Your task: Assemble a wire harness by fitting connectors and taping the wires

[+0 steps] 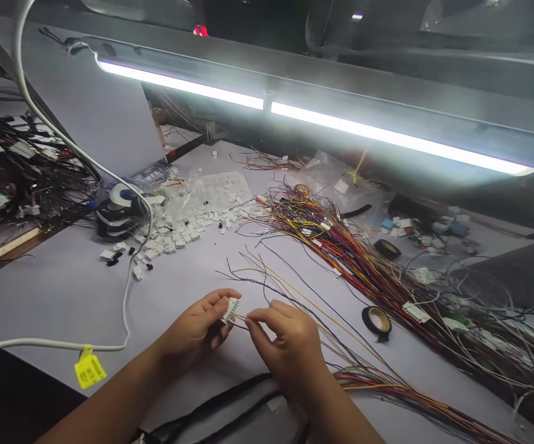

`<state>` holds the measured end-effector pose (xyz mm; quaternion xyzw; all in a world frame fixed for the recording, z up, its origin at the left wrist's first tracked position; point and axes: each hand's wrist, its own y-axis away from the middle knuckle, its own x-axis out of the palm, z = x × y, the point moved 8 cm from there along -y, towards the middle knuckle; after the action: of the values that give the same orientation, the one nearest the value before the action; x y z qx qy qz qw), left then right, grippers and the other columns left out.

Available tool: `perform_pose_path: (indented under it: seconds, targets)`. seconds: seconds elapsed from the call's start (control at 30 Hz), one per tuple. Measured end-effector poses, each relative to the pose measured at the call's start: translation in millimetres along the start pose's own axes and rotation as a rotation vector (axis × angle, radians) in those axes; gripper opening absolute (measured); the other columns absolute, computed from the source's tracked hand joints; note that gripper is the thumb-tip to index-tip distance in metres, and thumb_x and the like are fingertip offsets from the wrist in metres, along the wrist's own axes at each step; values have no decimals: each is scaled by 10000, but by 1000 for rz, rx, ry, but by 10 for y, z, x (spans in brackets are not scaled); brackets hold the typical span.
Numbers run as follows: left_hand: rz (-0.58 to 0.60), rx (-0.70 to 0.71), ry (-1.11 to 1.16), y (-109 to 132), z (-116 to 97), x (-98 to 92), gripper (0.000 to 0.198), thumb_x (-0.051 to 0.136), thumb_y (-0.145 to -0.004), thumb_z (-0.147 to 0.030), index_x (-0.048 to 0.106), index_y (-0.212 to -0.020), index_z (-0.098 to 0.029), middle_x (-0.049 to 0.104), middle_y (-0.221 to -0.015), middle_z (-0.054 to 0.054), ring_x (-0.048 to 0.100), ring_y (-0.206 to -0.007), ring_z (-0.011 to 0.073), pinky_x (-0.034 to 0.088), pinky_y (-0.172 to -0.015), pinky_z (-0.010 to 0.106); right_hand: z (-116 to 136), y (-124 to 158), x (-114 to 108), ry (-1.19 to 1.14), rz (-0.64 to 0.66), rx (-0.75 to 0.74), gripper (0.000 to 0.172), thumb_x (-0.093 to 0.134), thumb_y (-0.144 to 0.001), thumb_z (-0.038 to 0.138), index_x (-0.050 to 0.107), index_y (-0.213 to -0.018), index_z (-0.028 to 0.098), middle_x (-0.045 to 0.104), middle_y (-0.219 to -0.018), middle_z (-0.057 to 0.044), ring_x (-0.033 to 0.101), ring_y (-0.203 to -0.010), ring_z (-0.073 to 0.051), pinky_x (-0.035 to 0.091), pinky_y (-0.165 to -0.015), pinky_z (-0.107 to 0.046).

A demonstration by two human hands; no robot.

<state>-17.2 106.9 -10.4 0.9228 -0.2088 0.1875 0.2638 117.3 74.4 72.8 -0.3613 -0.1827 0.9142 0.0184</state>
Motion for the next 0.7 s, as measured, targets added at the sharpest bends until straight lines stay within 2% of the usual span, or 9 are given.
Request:
perform_pose_path:
  seconds: [0.2,0.37,0.47,0.7]
  targets:
    - [40,11,-47,-15,37,-22,344,567,-901,-447,529,-1136,-198,554,-599,-38,405,-450,58,277,-451,188,-26,-36,44,-94,-21,45,140,586,-848,202,679,-744,210,542,-633,15,494,-599,-111,324,-566,-243]
    - [97,91,-160,-30,34,-19,385,550,-900,-489,489,-1154,-206,558,-612,-44,448,-481,77,325,-491,214,-213,-31,156,-235,1,274,148,582,-800,186,593,-652,195,479,-615,35,452,-574,-103,332,-549,-233]
    - [90,169,-233,-14,25,-34,361,515,-921,-487,468,-1164,-224,553,-651,-48,495,-546,93,372,-557,238,-273,17,234,-329,-15,377,177,581,-791,201,548,-618,190,478,-612,38,449,-568,-102,345,-538,-226]
    - [38,214,-326,29,49,-55,306,459,-953,-461,440,-1172,-249,559,-731,-40,499,-621,105,400,-630,268,-264,72,349,-450,-49,394,173,580,-812,236,576,-647,188,540,-649,23,498,-608,-109,396,-578,-225]
